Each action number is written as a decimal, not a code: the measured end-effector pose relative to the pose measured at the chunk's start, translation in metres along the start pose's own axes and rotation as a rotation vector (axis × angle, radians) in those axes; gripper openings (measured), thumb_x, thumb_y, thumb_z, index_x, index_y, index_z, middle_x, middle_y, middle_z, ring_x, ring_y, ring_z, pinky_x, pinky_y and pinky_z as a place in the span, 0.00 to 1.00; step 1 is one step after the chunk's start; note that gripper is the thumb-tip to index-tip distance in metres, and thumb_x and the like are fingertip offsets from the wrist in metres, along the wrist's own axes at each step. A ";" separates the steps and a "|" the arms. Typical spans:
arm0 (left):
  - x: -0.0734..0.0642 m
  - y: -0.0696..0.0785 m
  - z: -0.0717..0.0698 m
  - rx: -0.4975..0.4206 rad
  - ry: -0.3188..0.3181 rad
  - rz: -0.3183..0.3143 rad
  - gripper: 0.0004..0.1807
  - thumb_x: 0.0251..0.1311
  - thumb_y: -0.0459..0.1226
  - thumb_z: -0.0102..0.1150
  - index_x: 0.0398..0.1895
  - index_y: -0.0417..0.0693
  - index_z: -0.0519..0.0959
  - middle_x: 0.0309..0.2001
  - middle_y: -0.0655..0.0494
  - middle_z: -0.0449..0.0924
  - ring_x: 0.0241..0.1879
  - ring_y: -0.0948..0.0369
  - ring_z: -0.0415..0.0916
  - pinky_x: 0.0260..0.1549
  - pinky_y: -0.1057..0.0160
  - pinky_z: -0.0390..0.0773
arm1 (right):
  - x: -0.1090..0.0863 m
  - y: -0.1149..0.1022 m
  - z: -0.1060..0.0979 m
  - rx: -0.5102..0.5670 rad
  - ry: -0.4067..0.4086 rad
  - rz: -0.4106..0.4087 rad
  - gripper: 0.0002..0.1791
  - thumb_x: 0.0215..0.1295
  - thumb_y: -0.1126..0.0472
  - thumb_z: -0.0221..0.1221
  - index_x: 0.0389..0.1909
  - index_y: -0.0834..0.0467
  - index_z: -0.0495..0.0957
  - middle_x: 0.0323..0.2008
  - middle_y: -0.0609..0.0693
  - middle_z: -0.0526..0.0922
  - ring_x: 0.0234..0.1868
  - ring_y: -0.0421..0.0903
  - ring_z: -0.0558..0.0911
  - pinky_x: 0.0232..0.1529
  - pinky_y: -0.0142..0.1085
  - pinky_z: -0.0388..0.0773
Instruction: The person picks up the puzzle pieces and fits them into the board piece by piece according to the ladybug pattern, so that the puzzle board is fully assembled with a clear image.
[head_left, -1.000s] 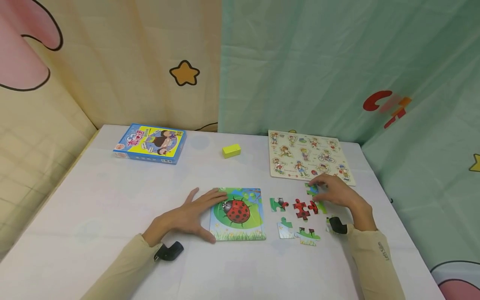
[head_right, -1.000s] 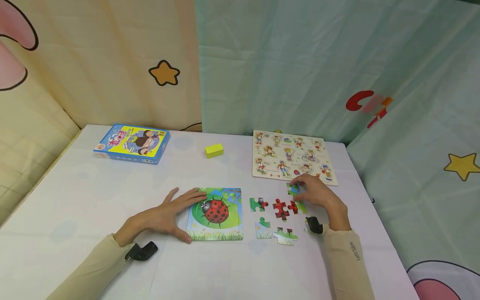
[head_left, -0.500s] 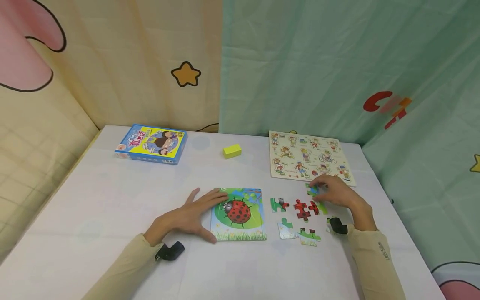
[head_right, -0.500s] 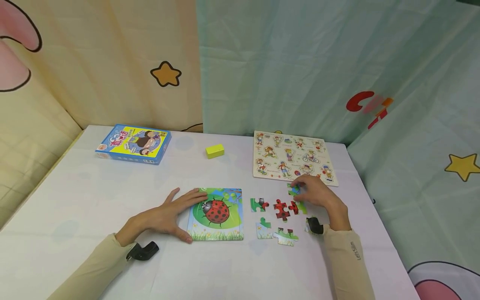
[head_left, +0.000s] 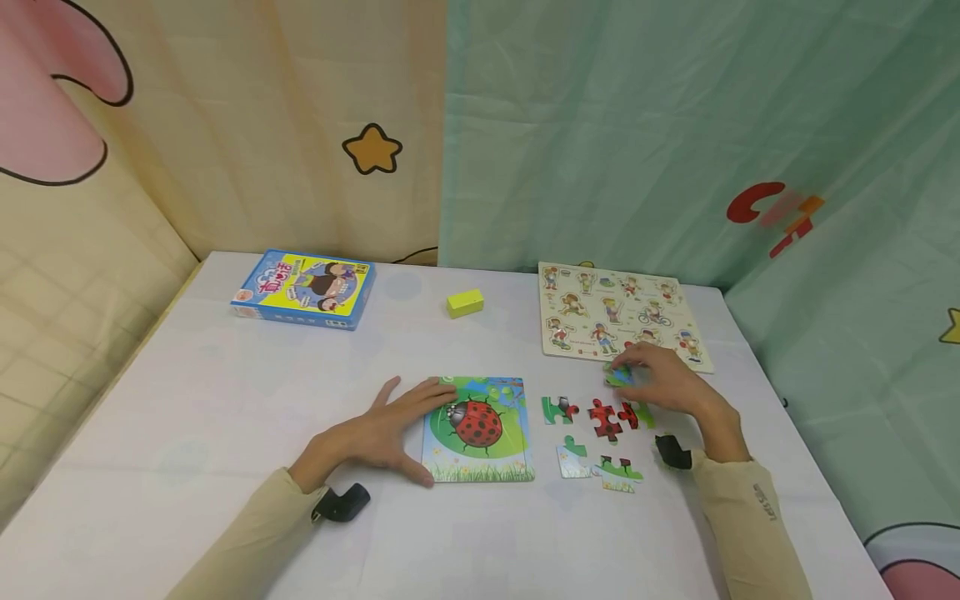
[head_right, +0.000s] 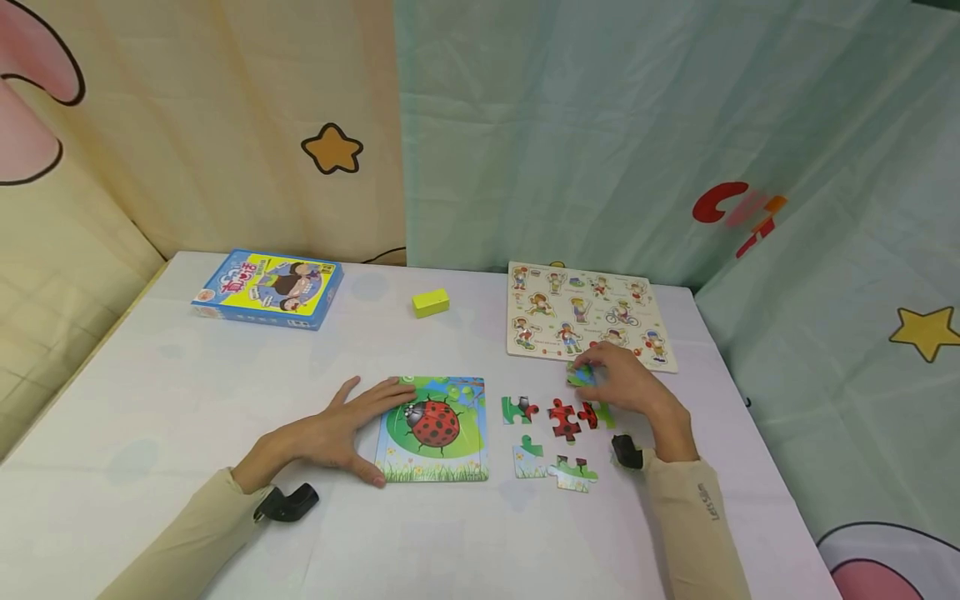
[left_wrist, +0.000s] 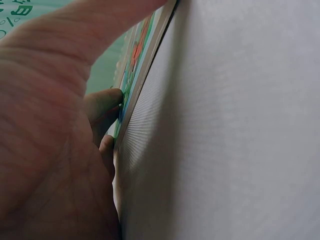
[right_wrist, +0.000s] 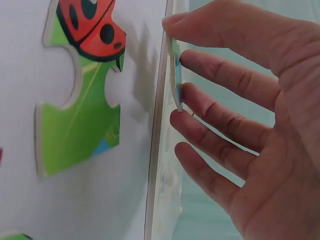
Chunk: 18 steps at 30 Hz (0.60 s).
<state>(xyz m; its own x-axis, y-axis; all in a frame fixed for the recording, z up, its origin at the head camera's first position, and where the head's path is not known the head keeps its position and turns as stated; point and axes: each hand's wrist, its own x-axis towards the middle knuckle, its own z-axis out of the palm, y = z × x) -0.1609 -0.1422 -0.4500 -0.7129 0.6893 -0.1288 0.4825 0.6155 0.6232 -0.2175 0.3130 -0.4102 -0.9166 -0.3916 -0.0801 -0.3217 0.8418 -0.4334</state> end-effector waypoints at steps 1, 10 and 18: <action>0.000 0.000 0.000 0.002 0.000 -0.002 0.65 0.38 0.61 0.79 0.80 0.57 0.54 0.81 0.59 0.48 0.81 0.52 0.36 0.72 0.35 0.24 | 0.000 -0.002 0.000 -0.002 0.001 0.001 0.19 0.58 0.57 0.72 0.50 0.57 0.83 0.57 0.61 0.80 0.62 0.63 0.74 0.64 0.63 0.69; 0.000 0.001 0.000 -0.001 -0.008 -0.008 0.64 0.38 0.60 0.79 0.80 0.57 0.55 0.81 0.58 0.48 0.81 0.51 0.36 0.72 0.35 0.24 | 0.003 -0.014 0.007 0.021 0.024 -0.075 0.18 0.58 0.57 0.71 0.49 0.57 0.84 0.52 0.56 0.83 0.57 0.58 0.78 0.61 0.60 0.72; 0.000 0.001 0.000 0.004 -0.009 -0.012 0.64 0.38 0.61 0.78 0.80 0.57 0.54 0.81 0.58 0.47 0.81 0.52 0.36 0.73 0.35 0.23 | 0.011 -0.033 0.018 0.028 -0.013 -0.095 0.17 0.59 0.53 0.71 0.48 0.52 0.84 0.54 0.52 0.82 0.60 0.56 0.76 0.63 0.60 0.70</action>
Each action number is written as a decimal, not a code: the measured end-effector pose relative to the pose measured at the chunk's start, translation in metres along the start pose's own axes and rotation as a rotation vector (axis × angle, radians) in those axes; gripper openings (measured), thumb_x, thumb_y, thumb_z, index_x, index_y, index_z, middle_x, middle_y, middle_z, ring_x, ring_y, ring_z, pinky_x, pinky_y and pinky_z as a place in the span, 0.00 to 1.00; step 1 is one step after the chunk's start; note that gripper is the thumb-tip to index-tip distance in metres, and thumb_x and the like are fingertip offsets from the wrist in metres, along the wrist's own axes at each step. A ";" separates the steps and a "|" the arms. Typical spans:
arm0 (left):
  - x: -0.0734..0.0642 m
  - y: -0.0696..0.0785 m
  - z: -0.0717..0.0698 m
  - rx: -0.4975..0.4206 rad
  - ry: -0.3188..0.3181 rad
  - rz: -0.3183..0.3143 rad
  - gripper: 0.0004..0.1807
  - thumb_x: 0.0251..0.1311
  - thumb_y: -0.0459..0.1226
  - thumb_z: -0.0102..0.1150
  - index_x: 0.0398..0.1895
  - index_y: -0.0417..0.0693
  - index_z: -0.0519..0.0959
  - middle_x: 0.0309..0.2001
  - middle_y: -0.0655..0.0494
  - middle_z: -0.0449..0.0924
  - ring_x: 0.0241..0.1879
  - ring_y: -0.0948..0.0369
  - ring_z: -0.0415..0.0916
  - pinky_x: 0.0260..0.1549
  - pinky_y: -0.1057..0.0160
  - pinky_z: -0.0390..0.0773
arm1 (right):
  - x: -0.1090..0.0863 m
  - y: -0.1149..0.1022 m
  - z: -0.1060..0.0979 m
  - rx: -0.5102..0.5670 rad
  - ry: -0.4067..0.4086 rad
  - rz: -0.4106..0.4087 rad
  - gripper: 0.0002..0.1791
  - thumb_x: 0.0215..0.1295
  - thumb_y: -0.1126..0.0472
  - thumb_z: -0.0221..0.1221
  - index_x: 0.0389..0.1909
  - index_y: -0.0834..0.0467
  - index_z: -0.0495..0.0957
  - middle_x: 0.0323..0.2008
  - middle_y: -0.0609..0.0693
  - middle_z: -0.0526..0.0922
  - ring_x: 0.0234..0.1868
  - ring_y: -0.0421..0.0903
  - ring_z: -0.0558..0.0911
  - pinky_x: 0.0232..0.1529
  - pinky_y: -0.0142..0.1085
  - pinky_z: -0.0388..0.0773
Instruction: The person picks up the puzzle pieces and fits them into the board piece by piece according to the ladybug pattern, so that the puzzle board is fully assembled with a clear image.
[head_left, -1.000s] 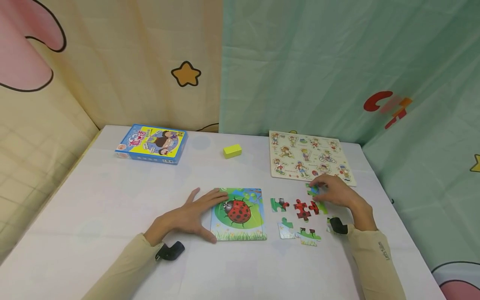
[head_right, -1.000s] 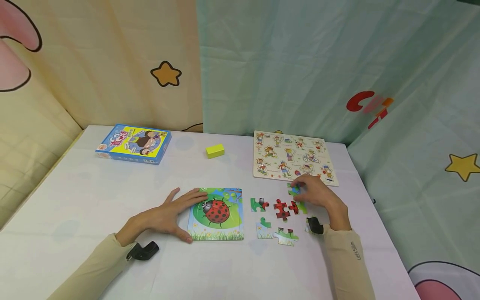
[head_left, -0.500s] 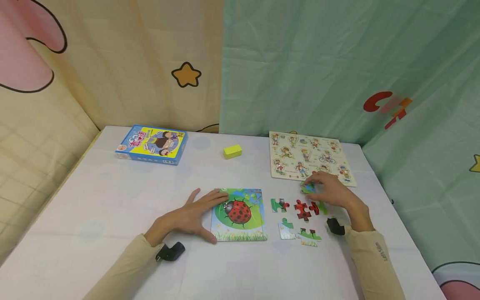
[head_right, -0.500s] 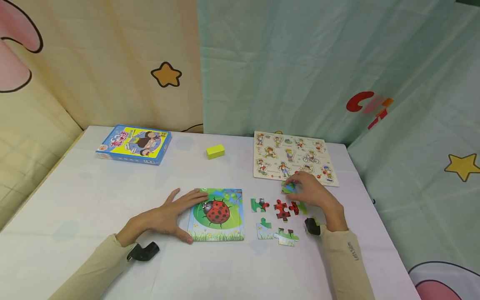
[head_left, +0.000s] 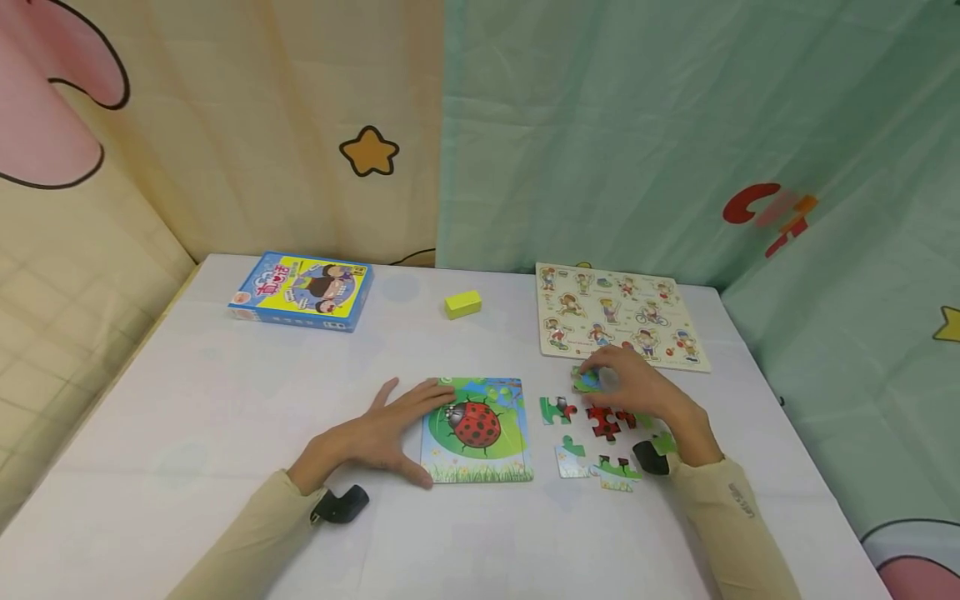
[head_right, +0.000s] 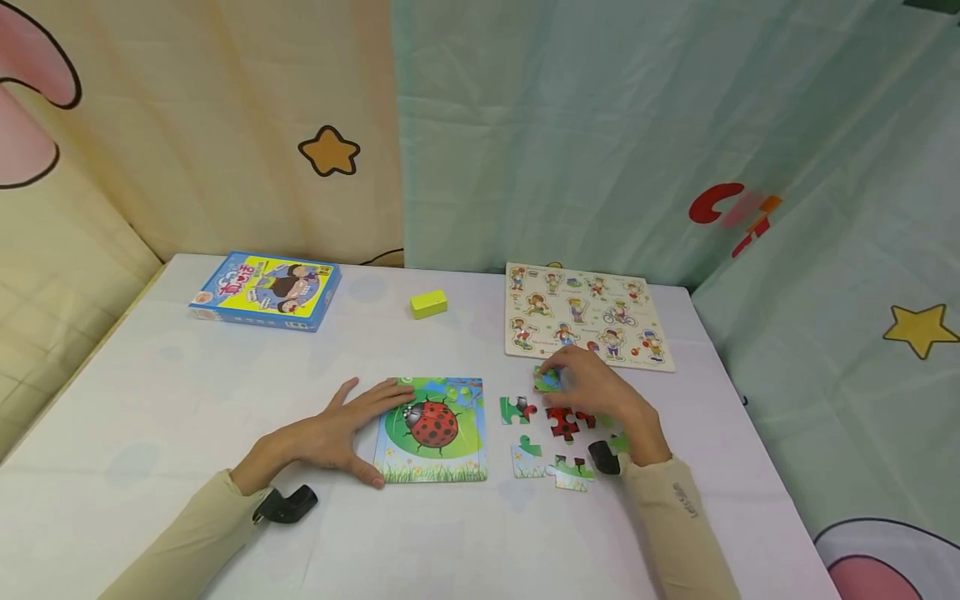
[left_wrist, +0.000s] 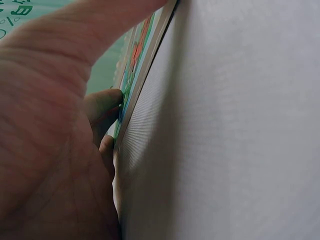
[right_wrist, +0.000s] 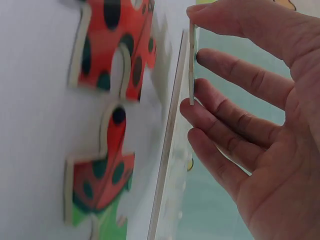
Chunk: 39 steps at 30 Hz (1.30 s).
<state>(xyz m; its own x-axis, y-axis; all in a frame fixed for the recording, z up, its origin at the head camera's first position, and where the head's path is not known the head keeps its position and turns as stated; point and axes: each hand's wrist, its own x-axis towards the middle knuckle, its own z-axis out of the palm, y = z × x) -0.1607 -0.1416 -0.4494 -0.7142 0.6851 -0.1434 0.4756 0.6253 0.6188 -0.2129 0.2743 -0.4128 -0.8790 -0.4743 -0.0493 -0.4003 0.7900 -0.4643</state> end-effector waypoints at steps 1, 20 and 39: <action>0.000 0.000 0.000 -0.001 0.001 0.000 0.64 0.38 0.61 0.78 0.80 0.57 0.54 0.81 0.58 0.48 0.81 0.52 0.36 0.72 0.35 0.23 | 0.001 -0.003 0.002 0.002 -0.005 -0.004 0.17 0.59 0.53 0.71 0.48 0.52 0.84 0.54 0.52 0.82 0.61 0.56 0.76 0.63 0.59 0.71; 0.001 0.000 -0.001 -0.003 0.013 0.009 0.64 0.39 0.61 0.78 0.80 0.56 0.54 0.81 0.58 0.49 0.81 0.51 0.36 0.72 0.34 0.24 | 0.013 -0.053 0.021 -0.054 -0.063 -0.197 0.18 0.61 0.53 0.69 0.51 0.53 0.83 0.52 0.48 0.79 0.53 0.48 0.79 0.54 0.46 0.79; 0.000 0.000 0.000 -0.014 0.002 0.002 0.64 0.39 0.61 0.78 0.80 0.57 0.54 0.81 0.58 0.47 0.81 0.51 0.35 0.72 0.35 0.23 | 0.032 -0.086 0.046 -0.108 -0.057 -0.248 0.17 0.60 0.51 0.69 0.48 0.53 0.84 0.51 0.48 0.80 0.53 0.47 0.79 0.56 0.44 0.79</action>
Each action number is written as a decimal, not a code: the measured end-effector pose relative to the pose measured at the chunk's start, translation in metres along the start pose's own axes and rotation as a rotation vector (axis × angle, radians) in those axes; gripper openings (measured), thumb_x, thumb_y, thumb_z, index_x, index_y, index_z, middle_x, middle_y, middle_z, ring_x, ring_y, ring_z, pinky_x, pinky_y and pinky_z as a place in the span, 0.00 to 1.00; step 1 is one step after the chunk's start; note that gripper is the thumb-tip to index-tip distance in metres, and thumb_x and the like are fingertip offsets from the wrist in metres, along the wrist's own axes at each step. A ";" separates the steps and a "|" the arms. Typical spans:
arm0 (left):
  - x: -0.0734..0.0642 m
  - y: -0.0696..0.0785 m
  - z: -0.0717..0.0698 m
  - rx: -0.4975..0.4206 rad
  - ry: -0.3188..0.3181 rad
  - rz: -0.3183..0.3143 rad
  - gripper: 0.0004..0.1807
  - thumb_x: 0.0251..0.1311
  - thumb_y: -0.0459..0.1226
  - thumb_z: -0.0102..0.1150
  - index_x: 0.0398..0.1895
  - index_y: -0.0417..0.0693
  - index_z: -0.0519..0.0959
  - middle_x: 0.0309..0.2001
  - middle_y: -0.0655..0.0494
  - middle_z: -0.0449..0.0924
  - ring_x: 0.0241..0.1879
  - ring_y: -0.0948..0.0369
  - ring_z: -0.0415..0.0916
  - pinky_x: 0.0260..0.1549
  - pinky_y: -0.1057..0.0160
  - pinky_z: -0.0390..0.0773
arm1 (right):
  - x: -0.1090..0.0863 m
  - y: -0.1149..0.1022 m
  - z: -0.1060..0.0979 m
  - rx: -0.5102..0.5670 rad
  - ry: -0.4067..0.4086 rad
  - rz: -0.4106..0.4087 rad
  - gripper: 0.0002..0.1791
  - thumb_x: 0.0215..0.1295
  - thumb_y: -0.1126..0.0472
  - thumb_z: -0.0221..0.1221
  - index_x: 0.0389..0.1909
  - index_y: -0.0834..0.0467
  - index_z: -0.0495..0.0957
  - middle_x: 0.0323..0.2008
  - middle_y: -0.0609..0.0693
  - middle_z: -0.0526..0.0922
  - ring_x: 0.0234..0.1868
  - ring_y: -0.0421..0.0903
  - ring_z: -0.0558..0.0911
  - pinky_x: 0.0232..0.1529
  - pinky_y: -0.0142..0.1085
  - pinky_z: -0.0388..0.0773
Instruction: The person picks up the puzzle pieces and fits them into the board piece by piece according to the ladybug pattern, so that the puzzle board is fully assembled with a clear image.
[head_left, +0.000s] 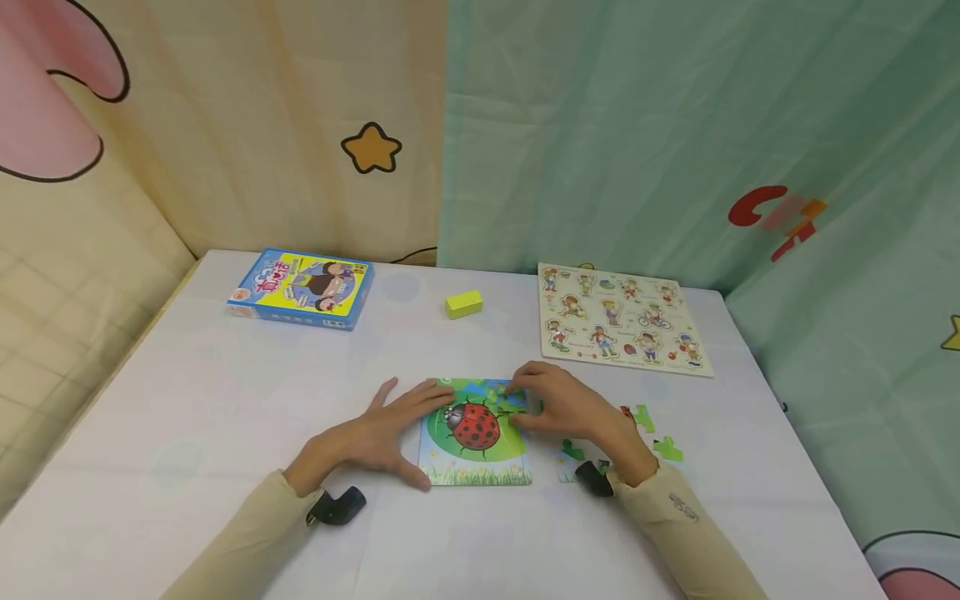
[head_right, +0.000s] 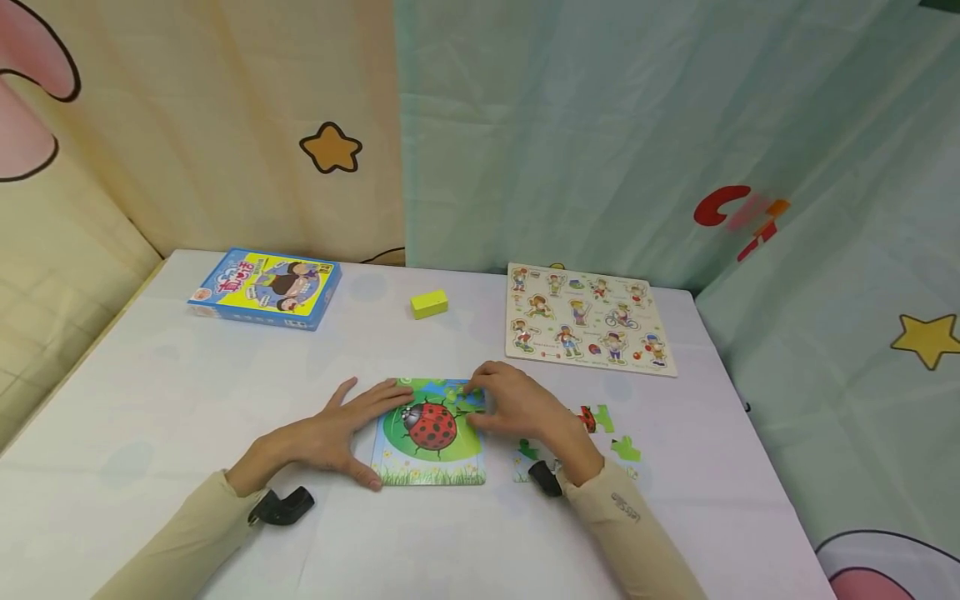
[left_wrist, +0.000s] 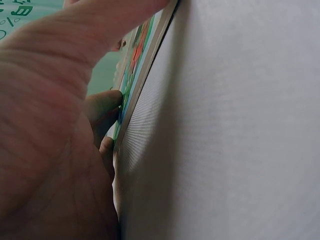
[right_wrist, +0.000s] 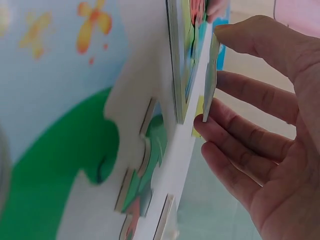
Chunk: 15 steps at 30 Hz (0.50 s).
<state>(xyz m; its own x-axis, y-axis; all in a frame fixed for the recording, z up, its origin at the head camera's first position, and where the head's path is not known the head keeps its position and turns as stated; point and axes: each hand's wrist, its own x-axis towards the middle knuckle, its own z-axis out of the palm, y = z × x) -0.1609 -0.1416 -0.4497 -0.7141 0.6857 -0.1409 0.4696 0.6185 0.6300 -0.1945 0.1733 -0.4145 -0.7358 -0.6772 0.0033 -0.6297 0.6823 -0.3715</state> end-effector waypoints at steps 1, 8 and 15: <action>0.000 0.000 0.000 0.002 -0.001 -0.001 0.64 0.39 0.61 0.78 0.80 0.57 0.54 0.81 0.58 0.47 0.81 0.51 0.35 0.72 0.35 0.23 | 0.002 -0.001 0.001 -0.005 -0.001 0.000 0.17 0.61 0.51 0.69 0.49 0.54 0.85 0.51 0.48 0.80 0.53 0.47 0.79 0.56 0.44 0.79; 0.000 -0.001 0.000 0.009 -0.003 0.001 0.64 0.39 0.62 0.77 0.80 0.57 0.53 0.81 0.58 0.46 0.81 0.51 0.35 0.72 0.35 0.23 | 0.011 -0.008 0.005 -0.023 -0.001 0.002 0.18 0.62 0.53 0.68 0.49 0.58 0.85 0.53 0.52 0.82 0.57 0.51 0.80 0.60 0.47 0.77; 0.000 -0.001 -0.001 0.016 -0.003 0.001 0.65 0.39 0.63 0.77 0.80 0.57 0.53 0.81 0.58 0.46 0.81 0.51 0.35 0.72 0.34 0.23 | 0.013 -0.011 0.006 -0.048 -0.021 -0.003 0.18 0.62 0.54 0.68 0.49 0.61 0.86 0.55 0.55 0.83 0.59 0.54 0.79 0.63 0.49 0.76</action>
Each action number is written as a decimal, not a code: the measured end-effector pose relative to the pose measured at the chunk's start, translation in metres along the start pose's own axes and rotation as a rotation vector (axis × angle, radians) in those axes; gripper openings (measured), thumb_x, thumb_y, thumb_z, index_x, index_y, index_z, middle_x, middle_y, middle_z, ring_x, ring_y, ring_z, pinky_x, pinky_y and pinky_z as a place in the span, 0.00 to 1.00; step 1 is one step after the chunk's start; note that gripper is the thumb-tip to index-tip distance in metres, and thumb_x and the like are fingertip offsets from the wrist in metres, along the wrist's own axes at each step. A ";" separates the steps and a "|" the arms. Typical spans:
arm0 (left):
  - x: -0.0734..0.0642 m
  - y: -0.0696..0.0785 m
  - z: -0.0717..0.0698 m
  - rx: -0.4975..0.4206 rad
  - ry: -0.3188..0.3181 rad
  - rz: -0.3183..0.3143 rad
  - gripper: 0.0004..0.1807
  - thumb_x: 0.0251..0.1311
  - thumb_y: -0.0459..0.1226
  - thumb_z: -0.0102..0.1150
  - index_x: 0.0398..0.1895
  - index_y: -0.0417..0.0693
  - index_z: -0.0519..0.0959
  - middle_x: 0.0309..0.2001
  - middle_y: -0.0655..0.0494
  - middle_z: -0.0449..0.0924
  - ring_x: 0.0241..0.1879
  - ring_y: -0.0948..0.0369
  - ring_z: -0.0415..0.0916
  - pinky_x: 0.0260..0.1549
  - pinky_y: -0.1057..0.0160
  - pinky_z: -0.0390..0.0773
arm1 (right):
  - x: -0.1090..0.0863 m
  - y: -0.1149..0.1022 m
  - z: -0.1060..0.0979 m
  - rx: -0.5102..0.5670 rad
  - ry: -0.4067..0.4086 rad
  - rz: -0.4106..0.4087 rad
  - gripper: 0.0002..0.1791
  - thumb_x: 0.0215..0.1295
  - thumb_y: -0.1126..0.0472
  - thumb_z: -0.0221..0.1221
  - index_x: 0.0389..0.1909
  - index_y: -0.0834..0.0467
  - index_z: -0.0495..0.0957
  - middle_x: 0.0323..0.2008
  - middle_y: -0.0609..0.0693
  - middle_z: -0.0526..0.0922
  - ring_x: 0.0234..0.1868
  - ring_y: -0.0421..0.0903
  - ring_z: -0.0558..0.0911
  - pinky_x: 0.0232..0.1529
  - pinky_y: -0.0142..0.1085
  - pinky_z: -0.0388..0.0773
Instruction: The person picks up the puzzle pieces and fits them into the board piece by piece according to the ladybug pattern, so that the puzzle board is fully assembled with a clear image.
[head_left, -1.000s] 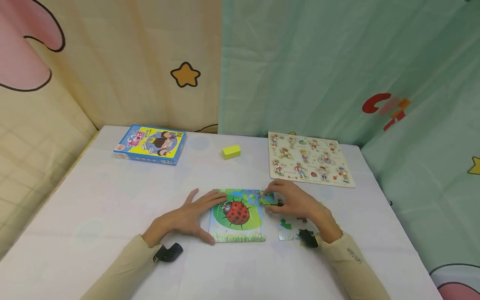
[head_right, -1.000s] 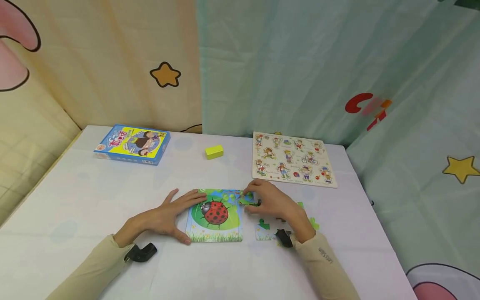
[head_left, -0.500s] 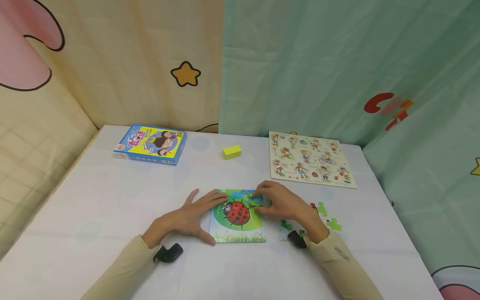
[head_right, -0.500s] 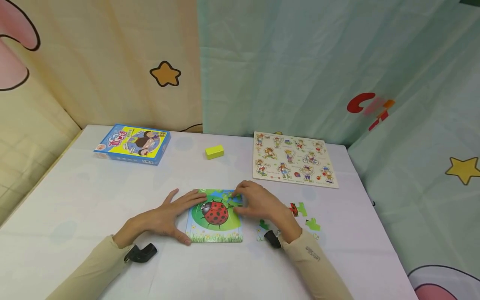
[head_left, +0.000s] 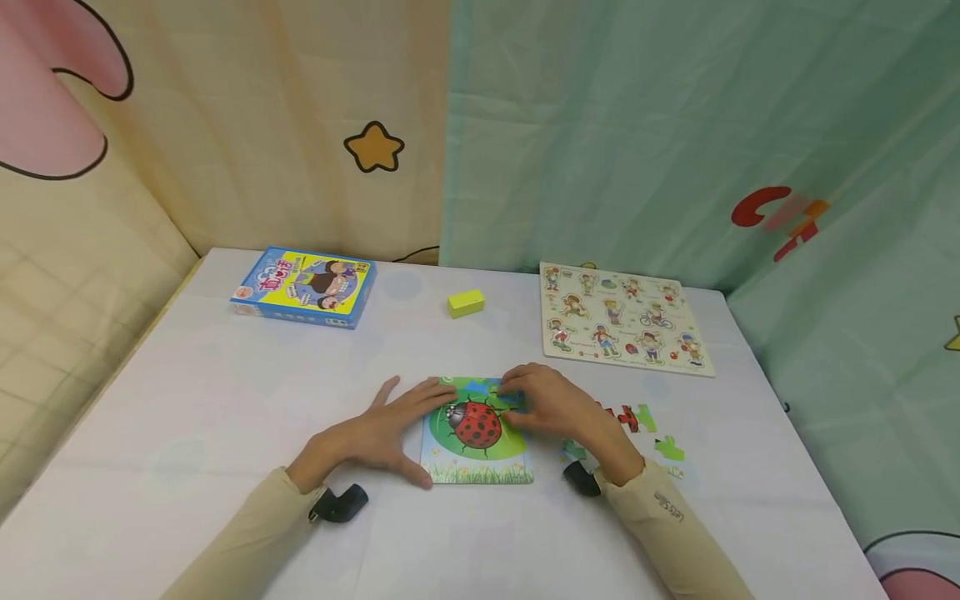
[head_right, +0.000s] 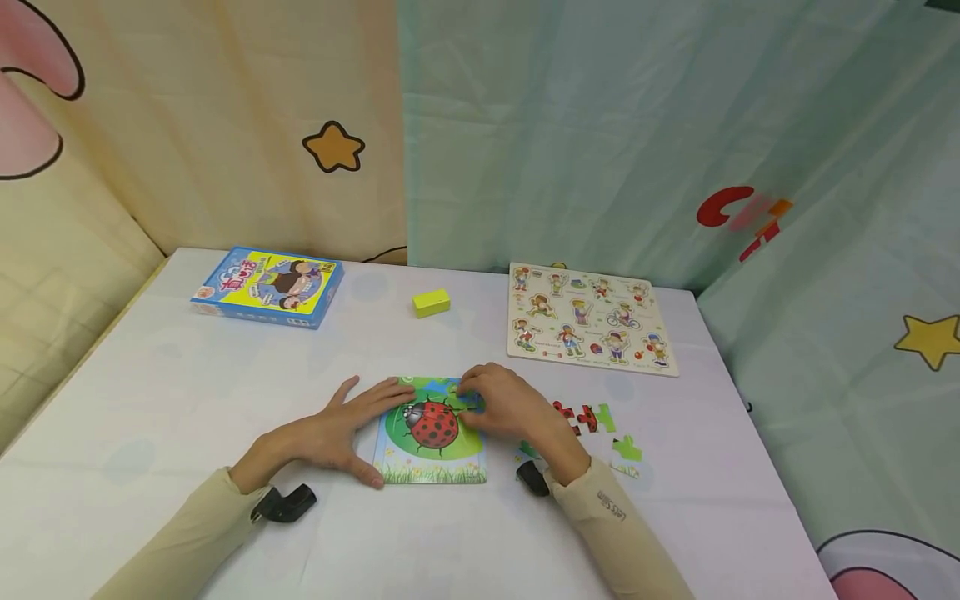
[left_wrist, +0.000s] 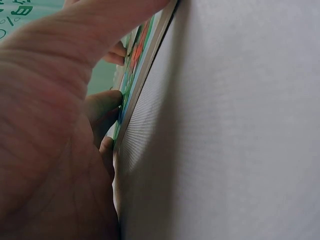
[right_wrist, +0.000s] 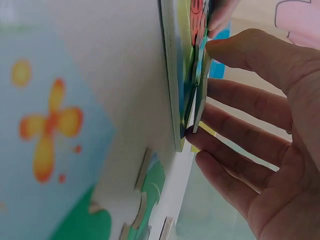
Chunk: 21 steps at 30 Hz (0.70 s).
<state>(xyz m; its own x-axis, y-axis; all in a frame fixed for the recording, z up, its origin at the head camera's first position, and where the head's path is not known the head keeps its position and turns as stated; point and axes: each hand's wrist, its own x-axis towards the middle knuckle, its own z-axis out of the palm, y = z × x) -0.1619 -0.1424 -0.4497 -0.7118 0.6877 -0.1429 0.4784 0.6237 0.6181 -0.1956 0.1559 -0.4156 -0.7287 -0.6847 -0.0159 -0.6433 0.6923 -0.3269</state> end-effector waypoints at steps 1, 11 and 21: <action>0.000 0.000 0.000 0.001 -0.002 -0.003 0.65 0.39 0.63 0.77 0.80 0.58 0.53 0.81 0.58 0.46 0.81 0.51 0.35 0.72 0.34 0.23 | 0.000 0.000 0.000 0.002 -0.004 0.004 0.19 0.61 0.54 0.68 0.49 0.61 0.86 0.55 0.55 0.83 0.60 0.54 0.79 0.63 0.50 0.75; -0.001 0.002 -0.002 -0.017 0.002 0.011 0.64 0.40 0.61 0.77 0.80 0.54 0.54 0.81 0.54 0.48 0.81 0.48 0.36 0.71 0.32 0.24 | 0.000 -0.003 0.001 -0.015 -0.019 0.016 0.18 0.62 0.53 0.68 0.49 0.60 0.86 0.55 0.54 0.84 0.60 0.54 0.80 0.63 0.49 0.76; 0.000 0.001 -0.001 -0.010 0.002 0.012 0.64 0.41 0.61 0.77 0.80 0.54 0.54 0.81 0.54 0.48 0.81 0.48 0.36 0.71 0.32 0.24 | -0.001 -0.005 0.001 -0.040 -0.002 0.025 0.18 0.61 0.53 0.70 0.48 0.59 0.87 0.53 0.52 0.87 0.54 0.51 0.83 0.56 0.46 0.80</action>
<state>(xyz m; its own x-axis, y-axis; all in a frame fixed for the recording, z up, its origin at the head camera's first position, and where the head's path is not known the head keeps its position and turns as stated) -0.1618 -0.1421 -0.4481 -0.7071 0.6943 -0.1341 0.4817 0.6117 0.6276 -0.1912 0.1530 -0.4149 -0.7439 -0.6678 -0.0253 -0.6341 0.7174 -0.2886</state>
